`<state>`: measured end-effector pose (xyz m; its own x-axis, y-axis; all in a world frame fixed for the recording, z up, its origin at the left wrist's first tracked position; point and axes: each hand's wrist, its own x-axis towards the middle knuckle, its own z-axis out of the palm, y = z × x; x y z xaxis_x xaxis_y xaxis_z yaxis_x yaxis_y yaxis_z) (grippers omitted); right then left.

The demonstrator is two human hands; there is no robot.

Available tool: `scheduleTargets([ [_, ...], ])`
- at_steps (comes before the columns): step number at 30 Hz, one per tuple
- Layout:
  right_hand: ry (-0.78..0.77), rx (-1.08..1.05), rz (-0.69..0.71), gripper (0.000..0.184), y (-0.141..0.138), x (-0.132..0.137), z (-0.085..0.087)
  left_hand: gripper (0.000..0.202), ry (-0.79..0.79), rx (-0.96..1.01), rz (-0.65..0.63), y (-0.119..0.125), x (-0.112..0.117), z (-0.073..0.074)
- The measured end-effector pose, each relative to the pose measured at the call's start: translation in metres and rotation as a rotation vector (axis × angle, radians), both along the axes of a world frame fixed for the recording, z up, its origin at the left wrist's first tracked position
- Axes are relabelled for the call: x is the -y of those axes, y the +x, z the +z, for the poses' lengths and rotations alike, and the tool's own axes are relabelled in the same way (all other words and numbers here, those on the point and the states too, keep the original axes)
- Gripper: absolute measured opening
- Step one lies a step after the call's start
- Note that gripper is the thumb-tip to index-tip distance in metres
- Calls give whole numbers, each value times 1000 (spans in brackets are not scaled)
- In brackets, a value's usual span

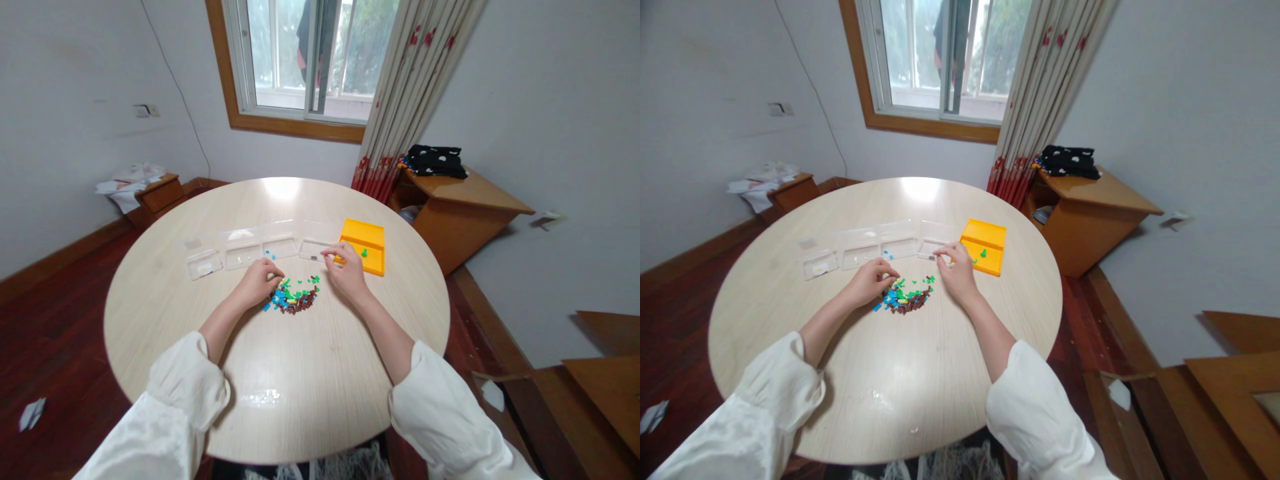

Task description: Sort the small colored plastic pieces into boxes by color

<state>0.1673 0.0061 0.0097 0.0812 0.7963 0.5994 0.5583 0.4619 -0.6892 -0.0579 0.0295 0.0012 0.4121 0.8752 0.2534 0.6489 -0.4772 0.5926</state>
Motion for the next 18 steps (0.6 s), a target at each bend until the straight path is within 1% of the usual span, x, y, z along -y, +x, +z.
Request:
scheduleTargets([
  [2, -53, 134, 143, 14, -12, 3, -5, 18, -7, 3, -2, 1, 1, 1],
  [3, -88, 197, 193, 13, -16, 3, -8, 17, -10, 5, -1, 1, 1, 1],
  [5, -146, 285, 234, 10, -21, 3, -12, 17, -10, 7, -3, 2, 2, 2],
  [11, -232, 388, 220, 6, -23, 1, -17, 15, 9, -3, -15, 3, 3, 3],
  [15, -270, 398, 217, 5, -25, 1, -16, 14, 14, -12, -2, 4, 3, 2],
  [18, -267, 393, 223, 5, -26, 1, -15, 13, 25, -9, 9, 5, 3, 1],
])
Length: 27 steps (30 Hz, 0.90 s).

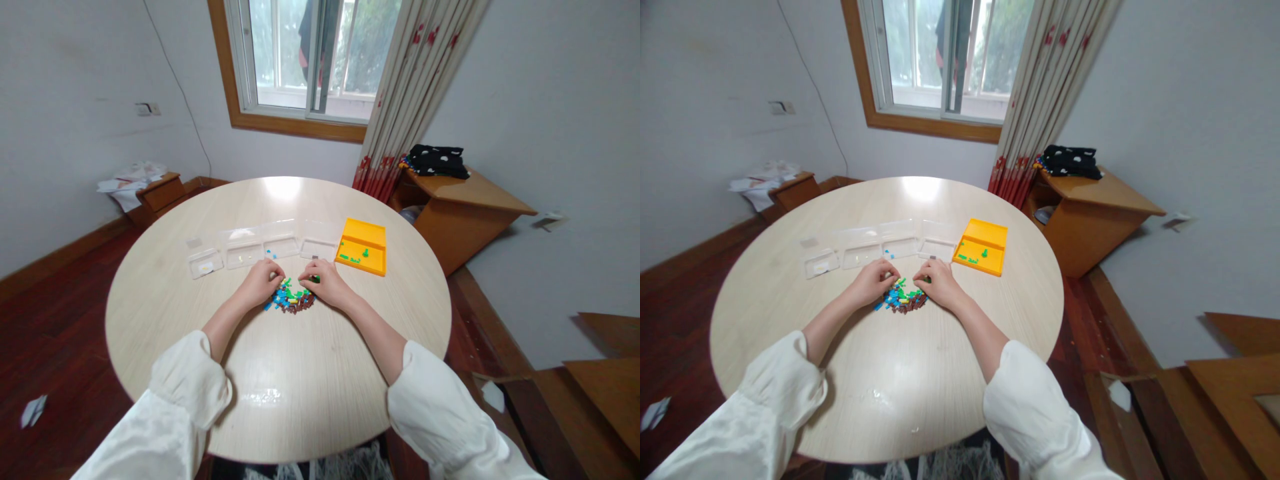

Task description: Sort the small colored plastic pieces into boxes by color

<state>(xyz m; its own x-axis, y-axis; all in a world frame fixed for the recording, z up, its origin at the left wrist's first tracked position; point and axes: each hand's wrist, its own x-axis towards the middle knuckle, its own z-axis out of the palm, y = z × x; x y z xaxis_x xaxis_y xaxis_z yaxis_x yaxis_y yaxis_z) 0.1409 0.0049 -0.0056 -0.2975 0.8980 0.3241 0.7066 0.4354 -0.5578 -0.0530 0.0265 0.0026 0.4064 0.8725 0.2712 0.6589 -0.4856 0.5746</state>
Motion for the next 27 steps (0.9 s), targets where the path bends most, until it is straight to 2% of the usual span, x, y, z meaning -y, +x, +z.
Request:
scheduleTargets([
  [5, 5, -86, 11, 8, -1, 1, 4, 15, -51, 49, 54, 1, 2, 2],
  [12, -27, -289, -42, 15, -2, 3, 3, 11, -63, 220, 91, 3, 5, 5],
  [19, 12, -328, 29, 20, -3, 5, 5, 16, -216, 550, 5, 7, 2, 2],
  [27, 22, -346, 27, 16, -5, 6, 7, 27, -317, 679, -11, 8, 4, 7],
])
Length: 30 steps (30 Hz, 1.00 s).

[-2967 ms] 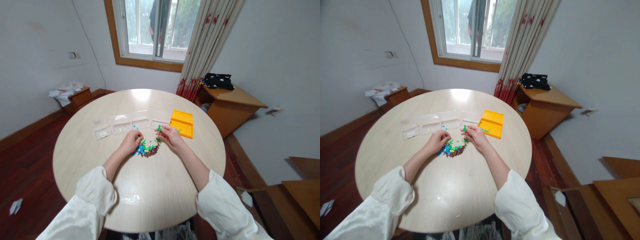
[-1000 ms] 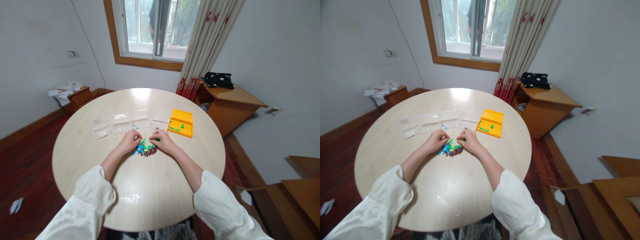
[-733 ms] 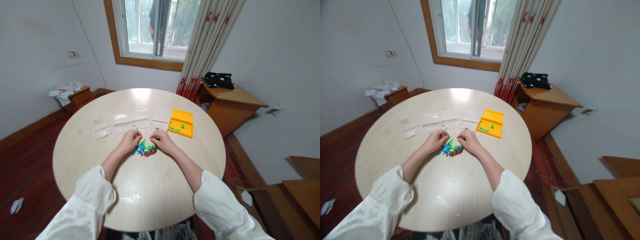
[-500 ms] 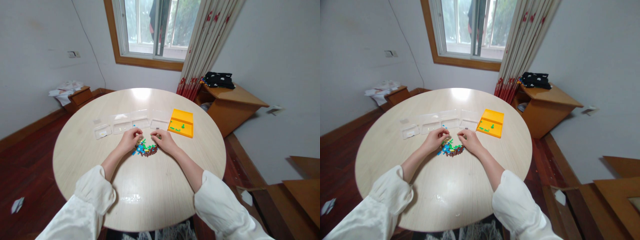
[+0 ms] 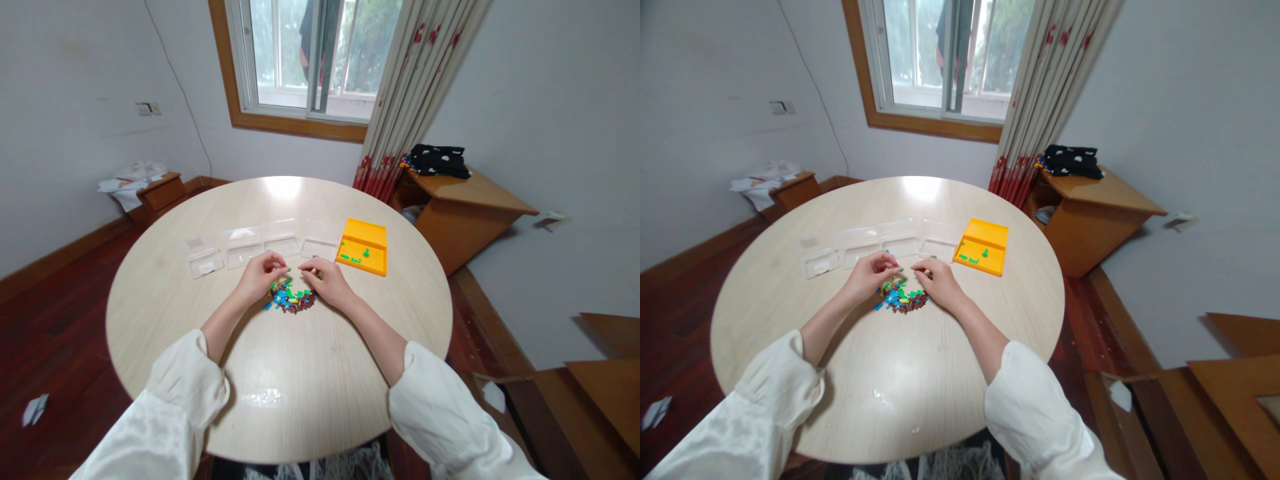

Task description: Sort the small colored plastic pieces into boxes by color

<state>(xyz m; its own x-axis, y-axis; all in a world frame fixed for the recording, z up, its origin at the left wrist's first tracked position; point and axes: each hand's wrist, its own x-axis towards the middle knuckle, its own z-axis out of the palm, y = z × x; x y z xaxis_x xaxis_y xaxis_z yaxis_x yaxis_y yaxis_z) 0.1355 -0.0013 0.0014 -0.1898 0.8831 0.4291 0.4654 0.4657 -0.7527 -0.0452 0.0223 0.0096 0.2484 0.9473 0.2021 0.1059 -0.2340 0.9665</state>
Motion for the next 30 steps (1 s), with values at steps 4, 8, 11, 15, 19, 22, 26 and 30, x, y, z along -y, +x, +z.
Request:
scheduleTargets([
  [4, 2, -13, -25, 13, -1, 0, 0, 30, -14, 40, -2, 1, 1, 0],
  [8, 8, -34, -21, 8, -2, 2, 2, 32, -24, 51, -13, 1, 2, 2],
  [11, 19, -48, -15, 7, -3, 4, 2, 33, -36, 43, -30, 1, 4, 4],
  [15, 65, -47, 18, 14, -4, 4, 1, 34, -53, 41, -50, 2, 5, 5],
  [19, 121, -15, 41, 16, -5, 4, 0, 35, -61, 24, -59, 2, 6, 6],
  [22, 110, -5, 51, 14, -5, 6, 2, 35, -66, 13, -66, 3, 7, 8],
  [26, 95, -1, 69, 11, -7, 8, 4, 35, -75, -9, -79, 3, 9, 9],
  [30, 111, 15, 63, 10, -9, 9, 5, 32, -68, -21, -76, 3, 8, 7],
])
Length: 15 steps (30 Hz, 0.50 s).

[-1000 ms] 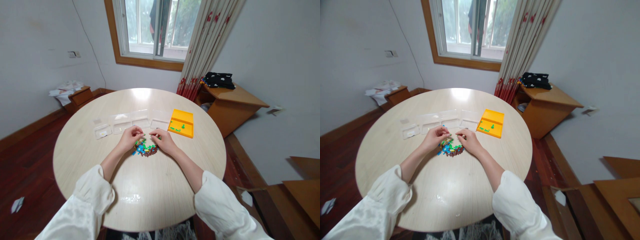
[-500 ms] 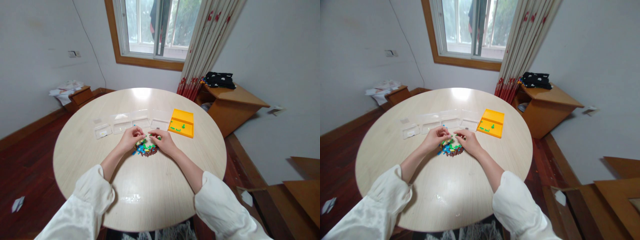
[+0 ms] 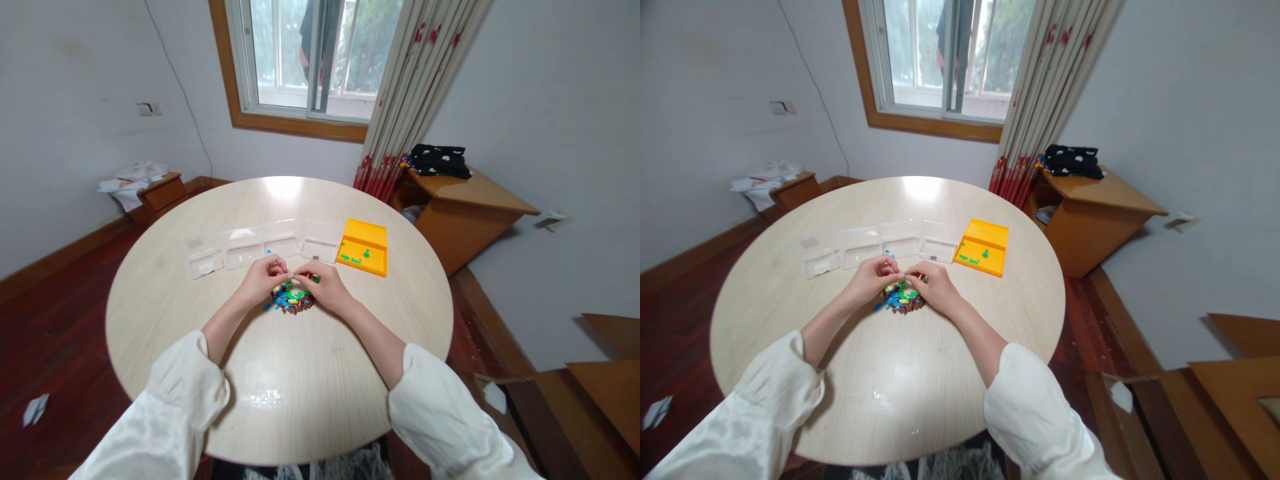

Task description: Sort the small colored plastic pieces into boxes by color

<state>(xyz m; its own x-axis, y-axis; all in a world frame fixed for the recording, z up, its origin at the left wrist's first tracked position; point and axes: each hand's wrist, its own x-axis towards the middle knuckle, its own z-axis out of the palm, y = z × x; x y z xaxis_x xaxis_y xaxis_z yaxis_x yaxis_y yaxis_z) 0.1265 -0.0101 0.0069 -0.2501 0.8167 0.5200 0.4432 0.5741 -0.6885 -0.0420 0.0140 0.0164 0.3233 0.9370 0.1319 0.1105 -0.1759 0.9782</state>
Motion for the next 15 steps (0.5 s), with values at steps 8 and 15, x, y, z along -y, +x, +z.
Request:
scheduleTargets([
  [8, 98, 77, -495, 13, 50, -20, 7, 19, 188, -215, 235, -8, -11, -9],
  [15, -61, 275, -748, 16, 95, -30, -3, 19, 250, -527, 307, -17, -14, -10],
])
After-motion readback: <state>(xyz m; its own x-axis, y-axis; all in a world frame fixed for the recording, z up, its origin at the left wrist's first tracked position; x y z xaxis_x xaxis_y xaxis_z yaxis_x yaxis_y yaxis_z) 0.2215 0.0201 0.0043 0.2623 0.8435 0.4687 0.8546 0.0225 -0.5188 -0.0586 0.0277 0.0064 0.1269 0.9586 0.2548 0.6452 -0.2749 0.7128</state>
